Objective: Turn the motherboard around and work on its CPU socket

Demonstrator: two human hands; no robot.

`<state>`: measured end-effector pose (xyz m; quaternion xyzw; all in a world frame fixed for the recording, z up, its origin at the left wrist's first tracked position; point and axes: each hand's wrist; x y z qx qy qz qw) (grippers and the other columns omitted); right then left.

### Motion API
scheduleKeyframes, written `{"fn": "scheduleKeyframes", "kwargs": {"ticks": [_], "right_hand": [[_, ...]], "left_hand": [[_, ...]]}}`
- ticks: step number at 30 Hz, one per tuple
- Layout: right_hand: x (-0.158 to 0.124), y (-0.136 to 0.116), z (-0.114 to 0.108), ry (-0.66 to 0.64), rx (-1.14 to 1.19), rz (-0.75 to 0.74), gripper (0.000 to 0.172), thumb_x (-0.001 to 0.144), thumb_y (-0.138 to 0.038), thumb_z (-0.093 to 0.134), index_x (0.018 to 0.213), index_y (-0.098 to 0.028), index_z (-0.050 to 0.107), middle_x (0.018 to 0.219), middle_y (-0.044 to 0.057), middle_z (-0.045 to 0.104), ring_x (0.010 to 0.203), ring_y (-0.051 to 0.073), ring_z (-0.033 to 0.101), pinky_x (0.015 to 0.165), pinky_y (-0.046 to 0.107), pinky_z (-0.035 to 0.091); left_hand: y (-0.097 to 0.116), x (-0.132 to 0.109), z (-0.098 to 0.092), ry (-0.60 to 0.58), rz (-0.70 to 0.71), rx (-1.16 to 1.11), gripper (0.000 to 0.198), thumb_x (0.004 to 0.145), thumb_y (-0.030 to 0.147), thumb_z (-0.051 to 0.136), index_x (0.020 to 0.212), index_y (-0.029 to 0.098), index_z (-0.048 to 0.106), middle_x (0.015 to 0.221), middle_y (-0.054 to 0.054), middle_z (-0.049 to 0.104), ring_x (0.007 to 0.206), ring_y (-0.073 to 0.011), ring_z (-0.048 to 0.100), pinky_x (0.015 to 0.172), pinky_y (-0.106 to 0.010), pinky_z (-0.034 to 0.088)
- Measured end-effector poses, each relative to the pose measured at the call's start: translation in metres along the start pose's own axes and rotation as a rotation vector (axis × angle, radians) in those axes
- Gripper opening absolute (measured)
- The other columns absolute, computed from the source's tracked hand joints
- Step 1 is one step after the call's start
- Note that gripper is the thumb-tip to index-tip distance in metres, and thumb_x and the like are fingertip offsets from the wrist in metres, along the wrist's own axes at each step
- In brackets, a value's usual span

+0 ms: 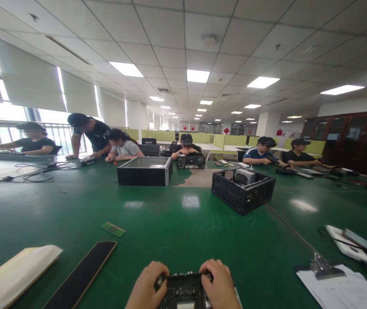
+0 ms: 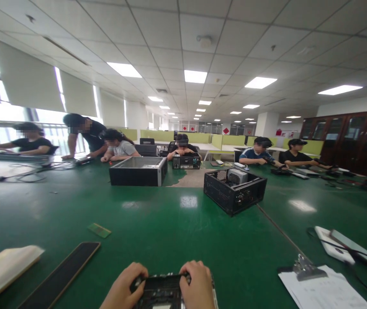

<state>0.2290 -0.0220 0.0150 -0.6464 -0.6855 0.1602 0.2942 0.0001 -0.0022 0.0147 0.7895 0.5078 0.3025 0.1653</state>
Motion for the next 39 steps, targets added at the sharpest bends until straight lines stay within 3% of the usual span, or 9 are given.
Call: {"fn": "scheduleKeyframes", "kwargs": {"ticks": [8,15,20,39], "right_hand": [[0.007,0.008,0.010,-0.042,-0.024,0.032,0.023,0.072,-0.013,0.046,0.077,-0.027,0.064,0.086,-0.002,0.065,0.089,0.018,0.054,0.083,0.029,0.033],[-0.002,0.005,0.003,-0.050,-0.035,0.021,0.022,0.075,-0.015,0.046,0.079,-0.028,0.064,0.087,-0.001,0.065,0.090,0.018,0.054,0.084,0.029,0.033],[-0.012,0.000,-0.007,0.004,0.013,-0.026,0.025,0.077,-0.015,0.042,0.081,-0.027,0.064,0.088,-0.002,0.065,0.090,0.016,0.054,0.084,0.027,0.033],[-0.008,0.010,0.005,0.038,0.016,-0.061,0.022,0.076,-0.021,0.045,0.082,-0.026,0.067,0.087,-0.003,0.067,0.088,0.016,0.054,0.084,0.027,0.032]], "left_hand": [[-0.003,0.000,-0.001,-0.001,0.021,0.052,0.009,0.076,0.017,0.053,0.076,0.022,0.060,0.080,-0.002,0.064,0.078,-0.0191,0.057,0.076,-0.029,0.044],[0.002,-0.005,-0.004,-0.023,0.037,0.083,0.010,0.079,0.020,0.052,0.081,0.023,0.061,0.083,-0.002,0.064,0.081,-0.0194,0.057,0.076,-0.030,0.043],[0.003,-0.008,-0.004,-0.016,0.046,0.066,0.011,0.079,0.019,0.050,0.081,0.021,0.060,0.082,-0.003,0.063,0.080,-0.0187,0.057,0.075,-0.030,0.043],[-0.004,-0.009,-0.006,0.010,0.098,0.032,0.012,0.078,0.023,0.050,0.077,0.019,0.062,0.079,-0.002,0.063,0.077,-0.0185,0.057,0.072,-0.028,0.042]]}}
Point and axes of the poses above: each hand's wrist, its own x-axis towards the middle knuckle, its own z-axis out of the palm, y = z × x
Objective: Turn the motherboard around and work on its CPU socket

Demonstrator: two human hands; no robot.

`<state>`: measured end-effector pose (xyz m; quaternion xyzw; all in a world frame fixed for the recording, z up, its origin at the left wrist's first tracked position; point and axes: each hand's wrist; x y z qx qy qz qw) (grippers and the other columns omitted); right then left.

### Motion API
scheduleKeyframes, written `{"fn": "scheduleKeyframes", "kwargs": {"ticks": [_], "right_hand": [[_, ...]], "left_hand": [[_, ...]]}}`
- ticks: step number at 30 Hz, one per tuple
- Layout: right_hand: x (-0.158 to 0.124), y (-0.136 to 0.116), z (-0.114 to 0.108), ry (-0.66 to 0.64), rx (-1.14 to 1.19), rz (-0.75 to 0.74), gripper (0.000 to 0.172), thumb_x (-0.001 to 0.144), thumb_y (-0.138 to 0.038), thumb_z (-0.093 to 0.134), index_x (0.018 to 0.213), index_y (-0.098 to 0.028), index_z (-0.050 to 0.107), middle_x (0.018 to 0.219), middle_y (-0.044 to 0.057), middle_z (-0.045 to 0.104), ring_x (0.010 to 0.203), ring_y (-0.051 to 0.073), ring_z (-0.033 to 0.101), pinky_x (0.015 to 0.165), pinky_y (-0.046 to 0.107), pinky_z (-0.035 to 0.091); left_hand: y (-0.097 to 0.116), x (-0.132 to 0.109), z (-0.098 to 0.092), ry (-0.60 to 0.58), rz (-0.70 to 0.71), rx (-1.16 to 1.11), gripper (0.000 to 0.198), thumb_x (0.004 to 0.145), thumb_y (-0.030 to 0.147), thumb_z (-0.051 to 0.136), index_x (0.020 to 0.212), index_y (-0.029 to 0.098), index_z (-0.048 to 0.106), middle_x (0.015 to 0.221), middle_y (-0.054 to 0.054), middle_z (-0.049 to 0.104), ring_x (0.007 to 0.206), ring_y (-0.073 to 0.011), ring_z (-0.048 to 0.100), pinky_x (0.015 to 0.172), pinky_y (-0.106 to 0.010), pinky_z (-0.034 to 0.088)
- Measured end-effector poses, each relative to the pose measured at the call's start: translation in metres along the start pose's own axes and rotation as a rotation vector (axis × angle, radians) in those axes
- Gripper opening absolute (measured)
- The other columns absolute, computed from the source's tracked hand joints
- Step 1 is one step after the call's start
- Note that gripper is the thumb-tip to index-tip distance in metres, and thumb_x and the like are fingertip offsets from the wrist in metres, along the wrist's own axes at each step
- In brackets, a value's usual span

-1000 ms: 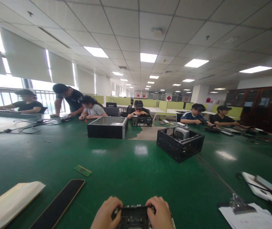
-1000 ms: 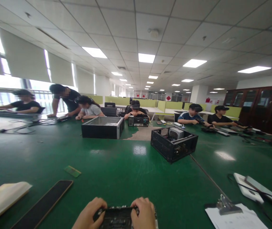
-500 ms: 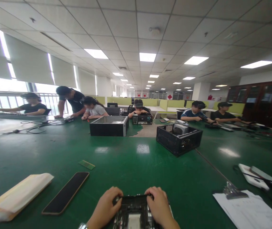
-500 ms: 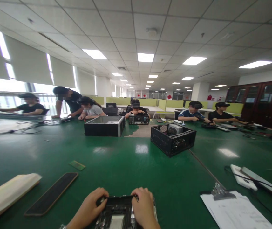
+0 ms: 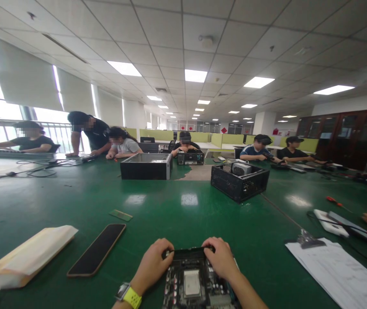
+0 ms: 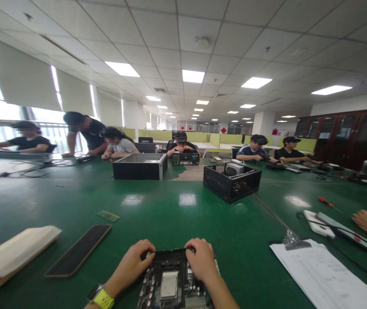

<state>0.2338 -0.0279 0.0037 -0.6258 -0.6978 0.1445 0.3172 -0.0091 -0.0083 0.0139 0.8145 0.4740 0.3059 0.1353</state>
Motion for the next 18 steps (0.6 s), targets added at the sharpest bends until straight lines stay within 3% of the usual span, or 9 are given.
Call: {"fn": "scheduleKeyframes", "kwargs": {"ticks": [18], "right_hand": [[0.0025,0.0105,0.0029,-0.006,0.065,-0.025,0.024,0.080,-0.026,0.043,0.084,-0.026,0.067,0.089,-0.001,0.068,0.089,0.018,0.056,0.084,0.028,0.036]], "left_hand": [[-0.0043,-0.0014,0.0042,-0.007,0.022,-0.040,0.013,0.079,0.023,0.049,0.078,0.020,0.061,0.081,-0.003,0.063,0.080,-0.0192,0.056,0.077,-0.030,0.042]]}}
Point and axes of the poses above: each hand's wrist, its own x-axis towards the middle knuckle, its own z-axis out of the palm, y = z × x
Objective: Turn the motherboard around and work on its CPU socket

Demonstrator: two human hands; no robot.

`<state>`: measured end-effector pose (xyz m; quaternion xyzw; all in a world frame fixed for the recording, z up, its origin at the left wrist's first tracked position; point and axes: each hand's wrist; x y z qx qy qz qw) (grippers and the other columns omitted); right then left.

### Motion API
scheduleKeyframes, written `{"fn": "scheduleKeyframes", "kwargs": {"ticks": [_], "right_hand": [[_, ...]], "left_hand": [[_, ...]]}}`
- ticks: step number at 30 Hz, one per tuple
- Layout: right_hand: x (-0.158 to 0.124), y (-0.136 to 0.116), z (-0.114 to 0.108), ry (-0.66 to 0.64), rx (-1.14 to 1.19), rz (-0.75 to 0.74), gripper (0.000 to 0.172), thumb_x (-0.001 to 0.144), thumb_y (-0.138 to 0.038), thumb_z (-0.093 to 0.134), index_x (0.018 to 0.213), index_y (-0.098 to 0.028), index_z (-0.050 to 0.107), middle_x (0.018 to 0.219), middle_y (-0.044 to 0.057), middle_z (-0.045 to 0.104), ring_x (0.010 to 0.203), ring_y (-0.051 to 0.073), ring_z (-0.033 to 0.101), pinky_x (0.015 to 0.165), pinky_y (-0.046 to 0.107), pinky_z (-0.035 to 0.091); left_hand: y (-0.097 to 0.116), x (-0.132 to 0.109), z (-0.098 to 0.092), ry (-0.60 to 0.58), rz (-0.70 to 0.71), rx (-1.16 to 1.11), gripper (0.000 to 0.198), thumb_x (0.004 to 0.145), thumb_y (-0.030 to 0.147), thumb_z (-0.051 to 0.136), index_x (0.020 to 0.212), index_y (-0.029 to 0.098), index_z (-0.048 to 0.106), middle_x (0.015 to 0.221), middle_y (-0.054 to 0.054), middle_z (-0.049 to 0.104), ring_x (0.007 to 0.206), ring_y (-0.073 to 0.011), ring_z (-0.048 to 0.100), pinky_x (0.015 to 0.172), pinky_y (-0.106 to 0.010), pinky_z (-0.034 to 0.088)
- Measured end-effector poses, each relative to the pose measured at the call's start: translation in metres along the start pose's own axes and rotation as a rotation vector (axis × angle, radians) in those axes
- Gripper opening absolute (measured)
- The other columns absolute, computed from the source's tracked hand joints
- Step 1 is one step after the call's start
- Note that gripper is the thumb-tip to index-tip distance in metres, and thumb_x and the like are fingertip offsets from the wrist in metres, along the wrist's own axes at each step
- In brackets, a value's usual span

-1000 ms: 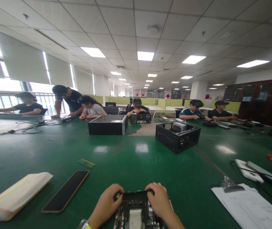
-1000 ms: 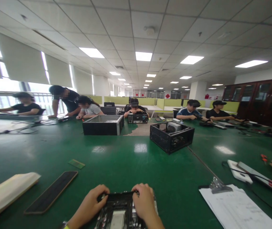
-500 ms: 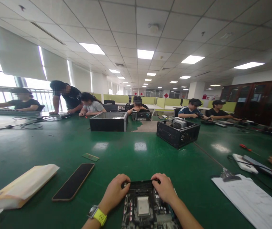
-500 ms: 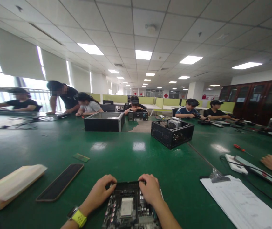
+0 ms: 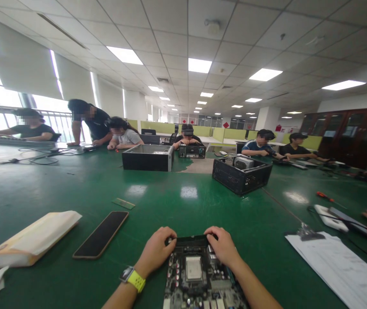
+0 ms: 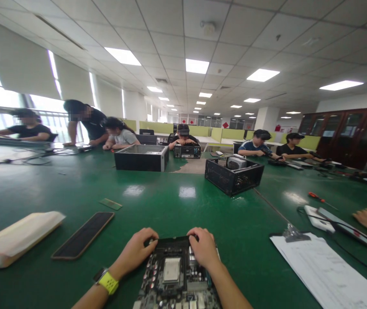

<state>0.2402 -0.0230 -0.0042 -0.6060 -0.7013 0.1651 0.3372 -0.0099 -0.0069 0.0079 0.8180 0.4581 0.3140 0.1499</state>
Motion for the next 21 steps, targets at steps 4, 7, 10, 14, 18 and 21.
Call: {"fn": "scheduleKeyframes", "kwargs": {"ticks": [4,7,10,14,18,21], "right_hand": [[0.0003,0.0007,-0.0001,0.009,0.009,-0.015,0.024,0.079,-0.026,0.044,0.083,-0.025,0.067,0.087,-0.002,0.068,0.088,0.017,0.056,0.083,0.028,0.036],[0.0000,0.0005,-0.0007,0.014,0.011,-0.023,0.023,0.078,-0.025,0.045,0.081,-0.025,0.067,0.086,-0.002,0.068,0.087,0.017,0.056,0.082,0.028,0.036],[-0.0005,0.0000,-0.0013,0.011,0.001,-0.023,0.022,0.077,-0.024,0.045,0.080,-0.024,0.067,0.086,-0.002,0.068,0.087,0.017,0.056,0.082,0.028,0.036],[-0.0008,-0.0001,-0.0010,0.004,-0.008,-0.019,0.023,0.075,-0.022,0.045,0.080,-0.024,0.067,0.086,-0.001,0.067,0.086,0.017,0.055,0.082,0.027,0.036],[-0.0012,0.0007,-0.0006,0.008,0.000,-0.015,0.022,0.075,-0.023,0.045,0.079,-0.024,0.067,0.084,-0.001,0.067,0.085,0.017,0.055,0.081,0.027,0.037],[-0.0010,0.0007,-0.0013,0.005,-0.003,-0.014,0.022,0.076,-0.025,0.046,0.080,-0.024,0.068,0.085,-0.001,0.067,0.086,0.017,0.055,0.082,0.028,0.037]], "left_hand": [[0.0009,0.0000,-0.0005,0.008,-0.001,-0.002,0.013,0.079,0.022,0.049,0.078,0.020,0.062,0.081,-0.003,0.064,0.080,-0.0193,0.057,0.076,-0.030,0.043],[0.0029,0.0005,-0.0017,0.002,-0.007,-0.002,0.013,0.079,0.022,0.049,0.077,0.020,0.062,0.081,-0.003,0.065,0.079,-0.0191,0.058,0.076,-0.030,0.044],[0.0045,0.0007,-0.0024,0.001,-0.001,0.004,0.013,0.078,0.022,0.049,0.077,0.021,0.062,0.080,-0.002,0.065,0.078,-0.0190,0.058,0.076,-0.030,0.044],[0.0041,0.0006,-0.0020,0.001,0.003,0.006,0.013,0.078,0.022,0.049,0.077,0.020,0.061,0.080,-0.002,0.063,0.078,-0.0190,0.057,0.075,-0.030,0.044],[0.0027,0.0005,-0.0011,0.001,0.003,0.012,0.013,0.078,0.021,0.049,0.078,0.020,0.061,0.080,-0.002,0.064,0.079,-0.0189,0.057,0.074,-0.029,0.043],[0.0021,0.0005,-0.0007,0.003,-0.007,0.032,0.012,0.077,0.021,0.049,0.077,0.020,0.061,0.079,-0.002,0.063,0.078,-0.0192,0.056,0.072,-0.029,0.043]]}}
Point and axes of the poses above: each hand's wrist, its own x-axis towards the middle knuckle, its own z-axis out of the palm, y = z × x
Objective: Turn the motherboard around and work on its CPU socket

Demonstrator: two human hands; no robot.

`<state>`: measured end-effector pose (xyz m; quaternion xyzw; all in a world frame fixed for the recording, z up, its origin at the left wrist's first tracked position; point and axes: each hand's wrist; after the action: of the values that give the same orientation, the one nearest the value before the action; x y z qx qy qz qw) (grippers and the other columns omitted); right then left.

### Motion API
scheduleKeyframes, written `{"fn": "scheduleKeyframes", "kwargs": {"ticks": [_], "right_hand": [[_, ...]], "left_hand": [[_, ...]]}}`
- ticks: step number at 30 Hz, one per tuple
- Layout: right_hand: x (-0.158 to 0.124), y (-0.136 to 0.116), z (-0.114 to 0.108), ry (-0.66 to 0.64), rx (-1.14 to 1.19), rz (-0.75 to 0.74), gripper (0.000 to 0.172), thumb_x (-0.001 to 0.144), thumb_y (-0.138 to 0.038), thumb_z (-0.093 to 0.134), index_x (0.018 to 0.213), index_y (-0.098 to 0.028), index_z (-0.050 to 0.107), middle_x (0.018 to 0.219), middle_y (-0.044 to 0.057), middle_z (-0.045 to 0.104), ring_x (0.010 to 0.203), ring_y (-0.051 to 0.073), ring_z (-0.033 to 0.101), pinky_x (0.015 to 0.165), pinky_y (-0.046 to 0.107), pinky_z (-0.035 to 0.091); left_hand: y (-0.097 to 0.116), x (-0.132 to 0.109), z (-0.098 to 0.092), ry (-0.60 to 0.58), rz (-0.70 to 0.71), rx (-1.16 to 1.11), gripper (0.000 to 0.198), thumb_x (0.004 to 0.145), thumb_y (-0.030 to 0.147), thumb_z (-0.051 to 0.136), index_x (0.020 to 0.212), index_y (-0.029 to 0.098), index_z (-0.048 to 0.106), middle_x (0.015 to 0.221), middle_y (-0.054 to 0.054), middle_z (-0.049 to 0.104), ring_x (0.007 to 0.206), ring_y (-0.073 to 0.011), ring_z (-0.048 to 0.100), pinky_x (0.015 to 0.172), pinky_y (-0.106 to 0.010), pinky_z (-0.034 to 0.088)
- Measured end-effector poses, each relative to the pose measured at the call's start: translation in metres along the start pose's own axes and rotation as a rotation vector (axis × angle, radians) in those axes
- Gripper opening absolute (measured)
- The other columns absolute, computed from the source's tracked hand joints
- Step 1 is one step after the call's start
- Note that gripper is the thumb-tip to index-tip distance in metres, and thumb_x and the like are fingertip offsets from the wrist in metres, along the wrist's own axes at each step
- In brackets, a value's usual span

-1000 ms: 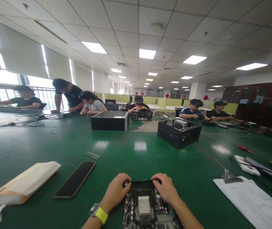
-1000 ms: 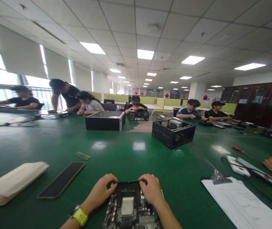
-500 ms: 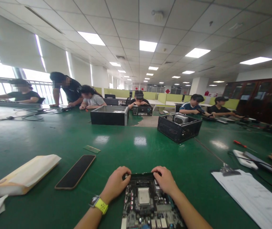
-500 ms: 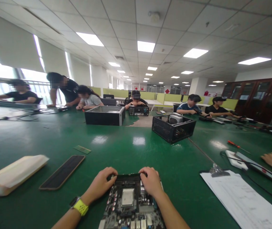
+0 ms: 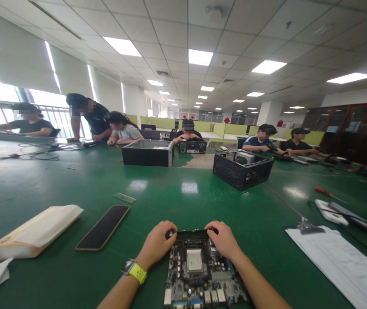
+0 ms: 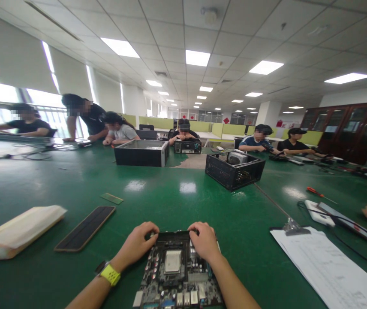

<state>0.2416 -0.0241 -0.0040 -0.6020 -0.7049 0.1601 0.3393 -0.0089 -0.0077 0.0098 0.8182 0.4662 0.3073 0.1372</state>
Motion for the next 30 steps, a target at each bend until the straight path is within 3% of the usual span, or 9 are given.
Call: {"fn": "scheduleKeyframes", "kwargs": {"ticks": [11,15,19,22,24,27,30], "right_hand": [[0.003,0.003,0.003,-0.005,-0.008,0.032,0.026,0.074,-0.024,0.047,0.090,-0.024,0.068,0.094,0.000,0.068,0.091,0.018,0.057,0.086,0.030,0.039],[-0.001,-0.016,-0.011,0.013,-0.091,0.017,0.031,0.076,-0.031,0.051,0.102,-0.022,0.065,0.106,0.004,0.066,0.100,0.021,0.055,0.092,0.033,0.037],[-0.027,-0.061,-0.013,-0.010,-0.233,-0.051,0.060,0.077,-0.058,0.050,0.122,-0.020,0.056,0.130,0.011,0.052,0.122,0.031,0.042,0.104,0.043,0.025],[-0.058,-0.092,0.012,-0.175,-0.239,-0.086,0.092,0.064,-0.077,0.051,0.136,-0.021,0.041,0.143,0.013,0.036,0.132,0.040,0.025,0.107,0.054,0.013],[-0.075,-0.105,0.033,-0.238,-0.224,-0.091,0.103,0.056,-0.080,0.055,0.139,-0.021,0.036,0.146,0.013,0.030,0.133,0.044,0.017,0.107,0.058,0.007],[-0.086,-0.111,0.053,-0.271,-0.217,-0.080,0.088,0.062,-0.072,0.057,0.135,-0.023,0.044,0.145,0.014,0.033,0.132,0.045,0.019,0.106,0.061,0.005],[-0.075,-0.102,0.047,-0.279,-0.237,-0.127,0.071,0.069,-0.063,0.055,0.128,-0.024,0.051,0.140,0.014,0.040,0.129,0.043,0.028,0.104,0.060,0.012]], "left_hand": [[-0.002,0.000,0.001,-0.003,0.006,-0.037,0.016,0.076,0.018,0.050,0.084,0.020,0.063,0.084,-0.003,0.065,0.080,-0.0185,0.058,0.076,-0.028,0.044],[-0.002,0.001,0.001,0.060,0.005,-0.069,0.018,0.082,0.025,0.048,0.088,0.020,0.064,0.086,-0.004,0.066,0.081,-0.0188,0.059,0.077,-0.030,0.046],[-0.004,0.003,-0.001,0.223,-0.010,-0.068,0.024,0.087,0.034,0.045,0.091,0.020,0.064,0.087,-0.005,0.067,0.081,-0.0191,0.060,0.077,-0.031,0.047],[-0.008,0.004,-0.001,0.298,-0.017,-0.046,0.025,0.087,0.036,0.045,0.090,0.020,0.064,0.085,-0.004,0.067,0.078,-0.0186,0.061,0.074,-0.030,0.048],[-0.009,0.004,-0.001,0.319,-0.019,-0.031,0.025,0.087,0.036,0.045,0.090,0.019,0.064,0.084,-0.004,0.067,0.077,-0.0182,0.061,0.073,-0.029,0.048],[-0.011,0.004,-0.001,0.323,-0.017,-0.013,0.024,0.087,0.035,0.046,0.090,0.020,0.064,0.081,-0.003,0.067,0.075,-0.0177,0.062,0.072,-0.029,0.048],[-0.011,0.002,-0.002,0.326,-0.014,-0.008,0.023,0.087,0.034,0.047,0.090,0.019,0.064,0.080,-0.003,0.067,0.075,-0.0175,0.062,0.071,-0.028,0.048]]}}
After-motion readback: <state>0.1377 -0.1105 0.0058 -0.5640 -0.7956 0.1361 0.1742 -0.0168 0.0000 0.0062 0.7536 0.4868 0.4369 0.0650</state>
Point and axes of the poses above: each hand's wrist, its own x-axis towards the middle knuckle, its own z-axis out of the palm, y = z × x
